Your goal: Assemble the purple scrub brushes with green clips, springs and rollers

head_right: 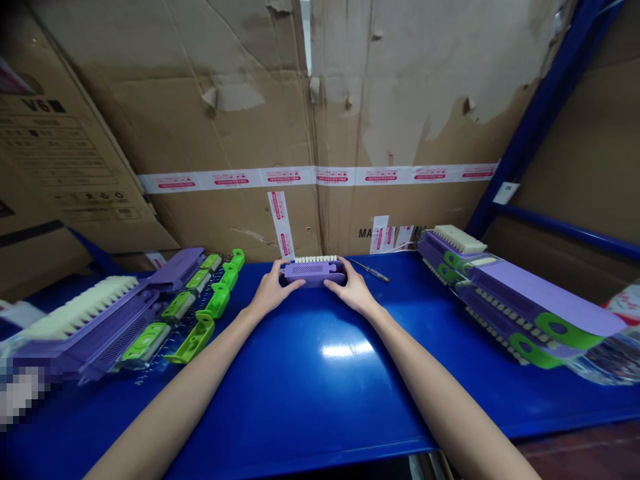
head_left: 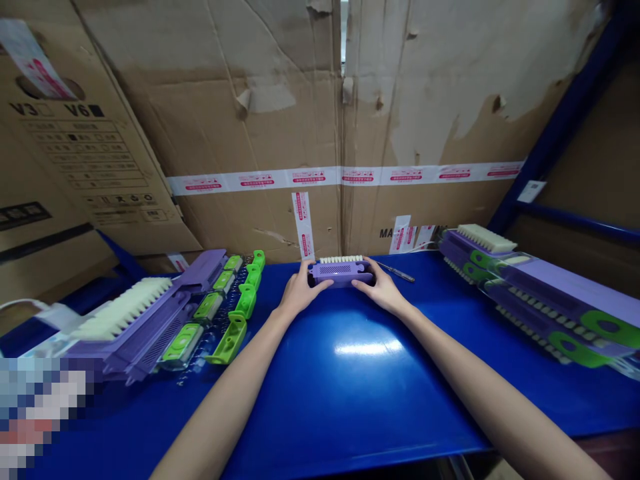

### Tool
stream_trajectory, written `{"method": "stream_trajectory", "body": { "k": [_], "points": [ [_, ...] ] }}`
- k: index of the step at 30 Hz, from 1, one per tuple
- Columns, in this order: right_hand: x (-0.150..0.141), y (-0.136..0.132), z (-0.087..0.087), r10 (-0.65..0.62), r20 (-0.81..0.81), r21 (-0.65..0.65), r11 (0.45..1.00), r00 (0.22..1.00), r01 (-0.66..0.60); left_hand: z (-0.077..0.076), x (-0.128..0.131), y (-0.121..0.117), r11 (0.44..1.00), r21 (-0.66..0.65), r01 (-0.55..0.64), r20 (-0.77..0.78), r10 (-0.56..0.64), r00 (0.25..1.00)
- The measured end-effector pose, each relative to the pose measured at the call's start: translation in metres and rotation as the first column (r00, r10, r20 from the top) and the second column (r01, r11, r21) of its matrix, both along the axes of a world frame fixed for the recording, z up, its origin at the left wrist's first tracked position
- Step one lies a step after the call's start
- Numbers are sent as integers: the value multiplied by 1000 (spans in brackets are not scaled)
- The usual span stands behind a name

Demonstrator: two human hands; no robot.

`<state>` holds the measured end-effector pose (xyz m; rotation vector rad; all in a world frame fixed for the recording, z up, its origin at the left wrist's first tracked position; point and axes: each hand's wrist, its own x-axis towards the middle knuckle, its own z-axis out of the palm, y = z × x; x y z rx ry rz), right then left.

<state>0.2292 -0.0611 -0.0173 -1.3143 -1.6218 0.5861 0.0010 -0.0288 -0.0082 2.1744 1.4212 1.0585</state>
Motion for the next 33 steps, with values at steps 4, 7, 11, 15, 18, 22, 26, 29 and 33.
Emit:
{"method": "stream_trajectory", "body": {
  "k": [4, 7, 11, 15, 18, 22, 26, 29, 33],
  "points": [
    [0, -1, 1, 4, 21, 3, 1000, 1000, -4, -1, 0, 2, 995, 71, 63, -13, -62, 998],
    [0, 0, 0, 34, -20, 21, 999, 999, -34, -3, -1, 5, 982, 159, 105, 3, -107, 994],
    [0, 2, -2, 96, -115, 21, 995, 989, -94, -5, -2, 7, 971, 213, 108, 7, -112, 994],
    [2, 3, -5, 79, -173, 42, 996, 982, -73, -5, -2, 6, 980, 170, 100, -28, -97, 995],
    [5, 4, -6, 67, -141, 53, 997, 988, -60, -5, -1, 4, 989, 126, 80, -77, -71, 995],
    [6, 3, -7, 40, 20, 103, 994, 999, -42, -7, 0, 6, 979, 179, 93, -143, -68, 987],
    [6, 1, -5, -2, 140, 147, 989, 990, -18, -10, 0, 8, 961, 244, 127, -239, -67, 969],
    [6, 0, -3, -5, 198, 155, 988, 980, -26, -10, 0, 6, 951, 278, 138, -306, -49, 951],
    [6, 0, -3, 3, 223, 144, 989, 975, -36, -3, -1, 1, 953, 264, 146, -379, -36, 925]
  ]
}}
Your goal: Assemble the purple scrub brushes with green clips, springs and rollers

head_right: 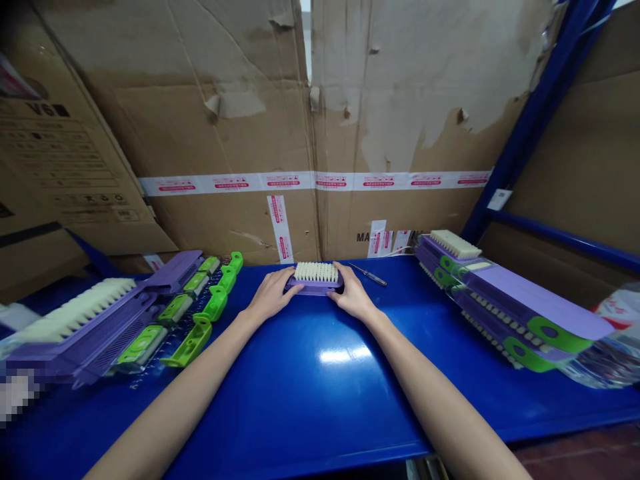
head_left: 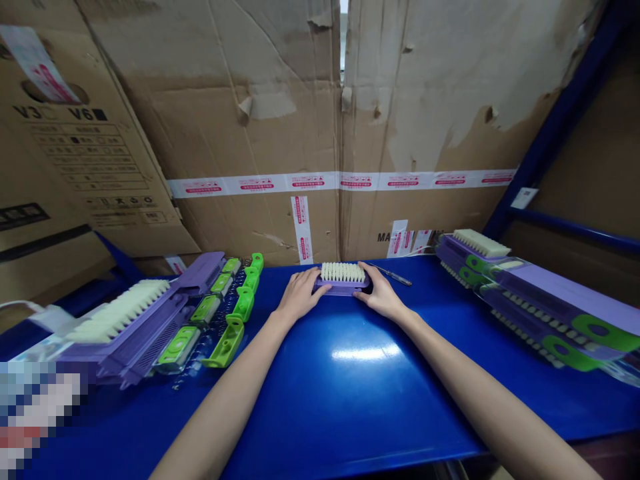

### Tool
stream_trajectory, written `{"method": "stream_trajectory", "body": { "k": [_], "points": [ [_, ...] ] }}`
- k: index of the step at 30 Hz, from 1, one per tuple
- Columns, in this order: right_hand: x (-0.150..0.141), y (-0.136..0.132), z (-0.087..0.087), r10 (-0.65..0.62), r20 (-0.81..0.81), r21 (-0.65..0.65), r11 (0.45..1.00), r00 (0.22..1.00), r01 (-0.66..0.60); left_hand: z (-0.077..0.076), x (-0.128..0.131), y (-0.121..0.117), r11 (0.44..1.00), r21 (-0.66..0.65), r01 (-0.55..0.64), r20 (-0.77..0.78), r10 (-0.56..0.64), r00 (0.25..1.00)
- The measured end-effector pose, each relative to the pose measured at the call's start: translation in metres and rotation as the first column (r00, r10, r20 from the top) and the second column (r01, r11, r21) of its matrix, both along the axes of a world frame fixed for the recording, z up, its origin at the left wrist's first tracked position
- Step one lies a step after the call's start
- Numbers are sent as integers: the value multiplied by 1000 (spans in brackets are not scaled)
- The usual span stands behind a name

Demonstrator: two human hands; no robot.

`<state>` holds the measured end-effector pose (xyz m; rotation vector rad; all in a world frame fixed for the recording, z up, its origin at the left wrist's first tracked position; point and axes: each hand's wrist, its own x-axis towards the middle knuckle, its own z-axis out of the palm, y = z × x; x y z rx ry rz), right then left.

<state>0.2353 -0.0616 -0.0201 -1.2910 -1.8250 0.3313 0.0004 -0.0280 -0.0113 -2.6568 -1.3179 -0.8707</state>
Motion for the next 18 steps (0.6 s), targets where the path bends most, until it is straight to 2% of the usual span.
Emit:
{"method": "stream_trajectory", "body": {
  "k": [4, 6, 9, 12, 14, 18],
  "points": [
    [-1, -1, -1, 8, 14, 13, 1000, 1000, -9, 18, 6, -9, 995, -49, -88, -62, 85, 994],
    [-2, -2, 0, 8, 17, 16, 1000, 1000, -8, 33, 10, -16, 982, -38, -187, -86, 183, 979],
    [-3, -3, 0, -17, 14, 16, 1000, 1000, 17, 58, 8, -32, 956, 23, -292, -217, 290, 932],
    [-3, -4, 1, -54, 0, 16, 998, 999, 54, 80, -7, -53, 925, 52, -378, -364, 369, 855],
    [-3, -4, 1, -72, -3, 16, 997, 997, 72, 90, -23, -70, 895, 32, -446, -461, 409, 787],
    [-4, -4, 1, -93, 5, 22, 995, 996, 93, 93, -53, -98, 821, -26, -571, -620, 435, 653]
  ]
}}
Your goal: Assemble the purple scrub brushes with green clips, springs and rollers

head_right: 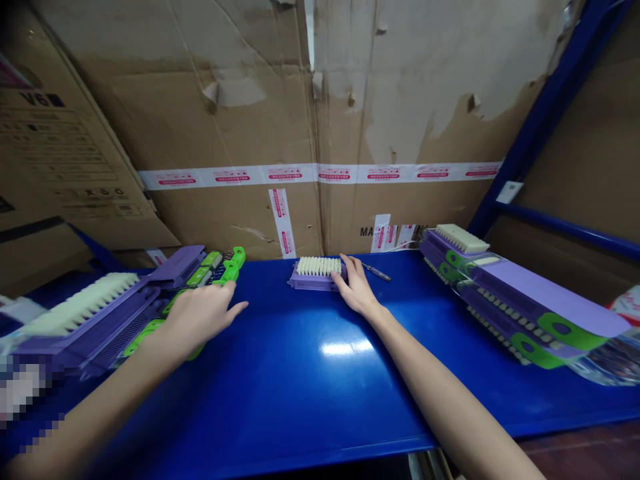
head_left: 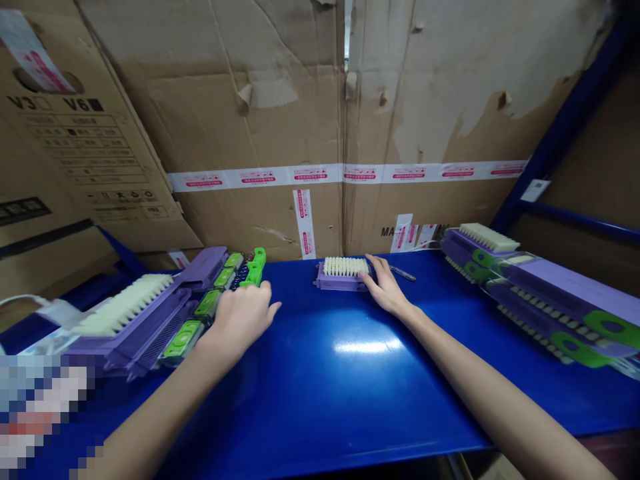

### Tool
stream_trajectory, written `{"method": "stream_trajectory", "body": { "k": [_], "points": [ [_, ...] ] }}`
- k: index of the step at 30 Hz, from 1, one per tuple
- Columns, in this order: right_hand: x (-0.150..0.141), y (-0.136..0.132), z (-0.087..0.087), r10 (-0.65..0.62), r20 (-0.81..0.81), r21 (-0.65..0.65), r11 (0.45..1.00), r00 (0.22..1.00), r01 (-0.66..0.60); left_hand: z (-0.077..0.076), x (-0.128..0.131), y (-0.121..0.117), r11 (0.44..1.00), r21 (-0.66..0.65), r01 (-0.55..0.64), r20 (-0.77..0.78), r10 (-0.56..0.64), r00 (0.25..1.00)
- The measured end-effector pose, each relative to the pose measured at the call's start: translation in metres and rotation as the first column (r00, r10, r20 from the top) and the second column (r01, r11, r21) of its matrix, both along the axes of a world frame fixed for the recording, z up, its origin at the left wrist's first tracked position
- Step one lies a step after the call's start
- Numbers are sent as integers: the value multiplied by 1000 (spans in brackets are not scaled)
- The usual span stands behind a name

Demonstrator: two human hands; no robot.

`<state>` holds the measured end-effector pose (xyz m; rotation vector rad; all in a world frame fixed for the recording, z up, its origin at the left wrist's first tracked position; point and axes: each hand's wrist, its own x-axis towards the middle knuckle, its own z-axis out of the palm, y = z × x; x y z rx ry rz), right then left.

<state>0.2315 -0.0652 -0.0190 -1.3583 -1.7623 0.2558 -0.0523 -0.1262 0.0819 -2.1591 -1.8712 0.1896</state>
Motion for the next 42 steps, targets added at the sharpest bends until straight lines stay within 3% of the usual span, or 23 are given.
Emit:
{"method": "stream_trajectory", "body": {
  "k": [8, 13, 18, 22, 25, 27, 29, 31, 34, 37, 39, 40, 42],
  "points": [
    [-1, 1, -2, -17, -3, 32, 999, 1000, 17, -14, -17, -18, 978, -205, -50, -78, 35, 996],
    [-1, 2, -3, -18, -9, 62, 998, 1000, 19, -16, -14, -22, 975, -219, 36, -2, -37, 999],
    [0, 2, -3, -61, 36, 91, 994, 997, 57, -18, 0, -26, 939, -293, 181, 87, -163, 983],
    [-3, -5, 5, -162, 125, 200, 970, 979, 135, -24, 18, -21, 928, -213, 305, 148, -278, 949],
    [-10, -15, 14, -159, 163, 284, 953, 974, 108, -31, 33, -11, 927, -113, 358, 240, -325, 915],
    [-16, -22, 19, -99, 186, 304, 952, 978, 39, -35, 43, -1, 921, -8, 390, 358, -361, 861],
    [-23, -28, 22, -2, 196, 302, 951, 981, -59, -37, 53, 9, 898, 129, 421, 517, -423, 744],
    [-30, -32, 23, 91, 145, 287, 949, 985, -130, -36, 64, 18, 865, 224, 449, 682, -468, 562],
    [-39, -36, 25, 176, -65, 219, 963, 982, -158, -35, 79, 29, 849, 285, 445, 862, -430, 269],
    [-41, -36, 28, 171, -267, 141, 980, 948, -137, -36, 91, 37, 838, 331, 433, 907, -410, 100],
    [-37, -33, 30, 115, -337, 121, 990, 934, -78, -38, 96, 44, 831, 349, 433, 909, -412, 58],
    [-34, -31, 31, 77, -359, 119, 992, 930, -36, -40, 97, 48, 834, 357, 422, 902, -424, 75],
    [-26, -25, 31, -11, -388, 114, 992, 922, 60, -45, 98, 58, 849, 388, 360, 858, -475, 196]
  ]
}}
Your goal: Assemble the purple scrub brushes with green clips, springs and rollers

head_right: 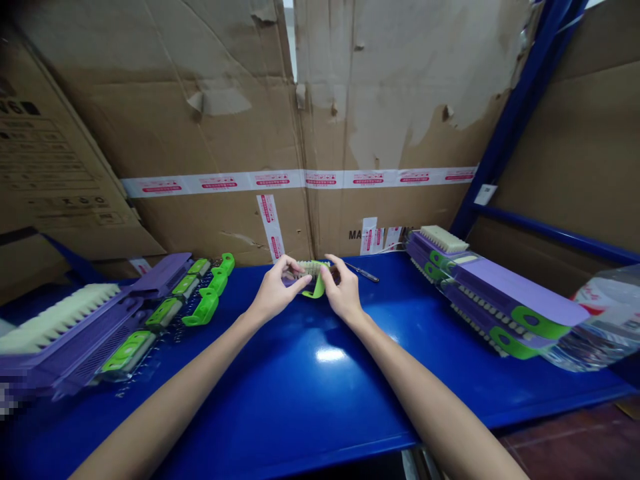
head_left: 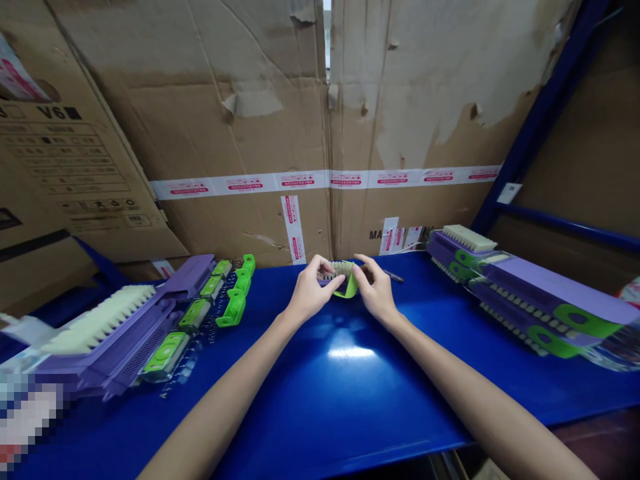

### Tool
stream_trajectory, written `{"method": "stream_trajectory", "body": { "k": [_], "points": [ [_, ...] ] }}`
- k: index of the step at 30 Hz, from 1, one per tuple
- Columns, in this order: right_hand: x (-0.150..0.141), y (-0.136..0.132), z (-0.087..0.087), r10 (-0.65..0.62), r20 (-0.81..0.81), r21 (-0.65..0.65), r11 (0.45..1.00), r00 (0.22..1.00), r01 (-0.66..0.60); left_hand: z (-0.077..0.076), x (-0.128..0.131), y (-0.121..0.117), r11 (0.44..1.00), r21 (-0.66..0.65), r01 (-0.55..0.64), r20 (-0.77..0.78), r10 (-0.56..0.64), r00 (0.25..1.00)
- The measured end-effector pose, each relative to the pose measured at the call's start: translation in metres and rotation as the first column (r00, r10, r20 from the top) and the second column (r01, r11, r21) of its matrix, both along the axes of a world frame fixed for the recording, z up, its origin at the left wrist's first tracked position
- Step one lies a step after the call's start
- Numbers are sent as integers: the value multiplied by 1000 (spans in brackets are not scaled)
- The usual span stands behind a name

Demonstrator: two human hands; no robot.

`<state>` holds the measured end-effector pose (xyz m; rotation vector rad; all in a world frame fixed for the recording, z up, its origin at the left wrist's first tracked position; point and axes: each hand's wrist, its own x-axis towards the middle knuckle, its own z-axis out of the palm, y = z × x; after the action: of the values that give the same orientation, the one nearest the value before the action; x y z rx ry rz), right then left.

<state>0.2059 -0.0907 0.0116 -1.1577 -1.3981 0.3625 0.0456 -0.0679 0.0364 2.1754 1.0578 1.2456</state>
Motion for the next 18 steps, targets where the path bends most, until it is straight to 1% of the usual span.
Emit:
{"method": "stream_trajectory", "body": {
  "k": [2, 3, 5, 6, 7, 9, 11, 14, 16, 18],
  "points": [
    [10, 6, -2, -95, -24, -17, 995, 995, 95, -8, -2, 11, 988, 115, -102, -147, 119, 982],
    [14, 9, -3, -142, -32, -34, 989, 989, 141, -12, -5, 16, 979, 170, -112, -226, 150, 963],
    [22, 14, -5, -223, -29, -86, 972, 974, 220, -22, -12, 25, 966, 243, -84, -381, 175, 908],
    [26, 17, -6, -246, -14, -116, 963, 969, 243, -27, -16, 28, 964, 258, -59, -448, 174, 877],
    [28, 19, -8, -254, 8, -148, 956, 967, 252, -30, -20, 30, 966, 256, -37, -503, 166, 848],
    [31, 22, -11, -225, 69, -211, 949, 972, 234, -34, -28, 34, 967, 252, -30, -566, 173, 806],
    [31, 24, -13, -182, 129, -253, 945, 975, 209, -34, -36, 35, 963, 266, -32, -582, 187, 791],
    [28, 25, -16, -147, 160, -334, 923, 976, 194, -31, -43, 36, 963, 269, -30, -551, 180, 815],
    [25, 25, -17, -113, 112, -415, 898, 987, 149, -32, -46, 38, 969, 248, -3, -499, 130, 857],
    [22, 26, -18, -82, 20, -464, 882, 996, 82, -35, -49, 41, 973, 225, 56, -432, 48, 901]
  ]
}}
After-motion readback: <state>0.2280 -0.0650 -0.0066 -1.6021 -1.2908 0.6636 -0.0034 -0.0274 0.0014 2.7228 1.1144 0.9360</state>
